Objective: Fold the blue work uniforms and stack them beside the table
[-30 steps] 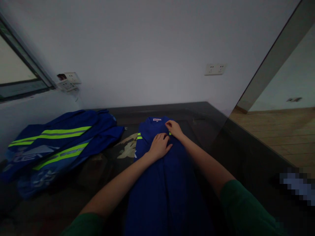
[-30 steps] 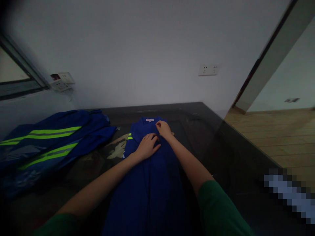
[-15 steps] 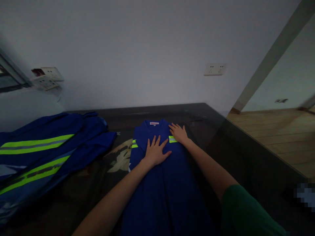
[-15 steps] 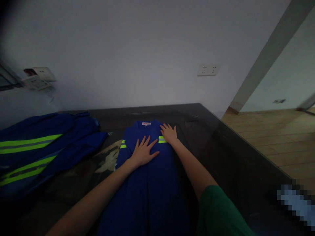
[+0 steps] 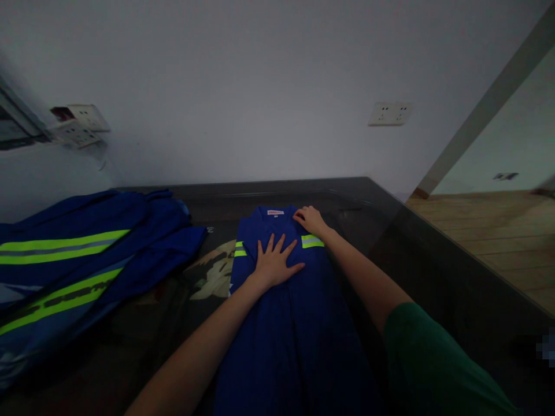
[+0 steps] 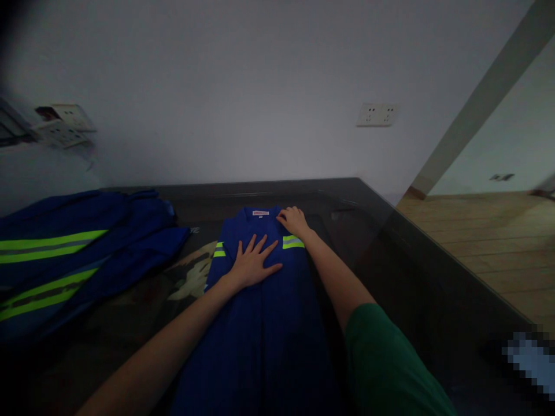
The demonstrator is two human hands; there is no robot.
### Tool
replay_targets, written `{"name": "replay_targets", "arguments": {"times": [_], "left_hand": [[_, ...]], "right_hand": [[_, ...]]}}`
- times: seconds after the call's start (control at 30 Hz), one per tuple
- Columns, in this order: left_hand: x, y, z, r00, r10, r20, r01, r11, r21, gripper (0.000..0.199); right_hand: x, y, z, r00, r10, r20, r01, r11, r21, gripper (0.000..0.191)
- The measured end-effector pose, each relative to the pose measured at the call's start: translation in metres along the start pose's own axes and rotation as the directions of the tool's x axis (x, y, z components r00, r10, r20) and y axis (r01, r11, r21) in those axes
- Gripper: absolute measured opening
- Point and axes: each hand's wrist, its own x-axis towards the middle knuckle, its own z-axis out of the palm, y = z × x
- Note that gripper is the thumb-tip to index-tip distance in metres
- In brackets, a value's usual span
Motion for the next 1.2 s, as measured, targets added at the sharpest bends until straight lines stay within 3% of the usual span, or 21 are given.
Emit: {"name": "replay_targets", "arguments": {"times": [0.23,0.43,0.57,0.73,0.9,1.07,1.2], "left_hand": [[-0.001,0.001,-0.004,1.000,-0.001,0.014,0.001,1.000,-0.006,0.077],[-0.002,0.001,-0.004,1.000,-0.001,0.012,0.001,1.000,-0.010,0.078],[-0.002,0.001,-0.004,1.000,-0.001,0.012,0.001,1.000,-0.012,0.078],[-0.002,0.002,-0.005,1.000,-0.005,0.014,0.005,1.000,-0.011,0.078],[-0.001,0.001,-0.005,1.000,-0.009,0.025,0.009,1.000,-0.017,0.079],[-0.001,0.001,-0.003,1.000,-0.004,0.013,0.004,1.000,-0.010,0.079],[0.000,0.001,-0.001,1.000,-0.014,0.016,0.014,1.000,-0.005,0.081]], "right_hand": [[0.015,0.024,0.005,0.993,0.115,0.031,-0.109,0.983,-0.147,0.055],[0.021,0.042,0.003,0.973,0.224,0.057,-0.215,0.968,-0.132,0.051],[0.026,0.044,-0.007,0.969,0.248,0.006,-0.246,0.964,-0.098,0.047],[0.034,0.031,-0.015,0.993,0.119,0.022,-0.118,0.992,-0.051,0.042],[0.026,0.019,0.002,0.995,0.066,0.069,-0.060,0.994,-0.092,0.027],[0.013,0.006,0.003,0.988,0.131,-0.079,-0.144,0.972,-0.187,0.032],[0.001,-0.028,-0.005,0.972,0.093,-0.216,-0.135,0.972,-0.190,0.036]]}}
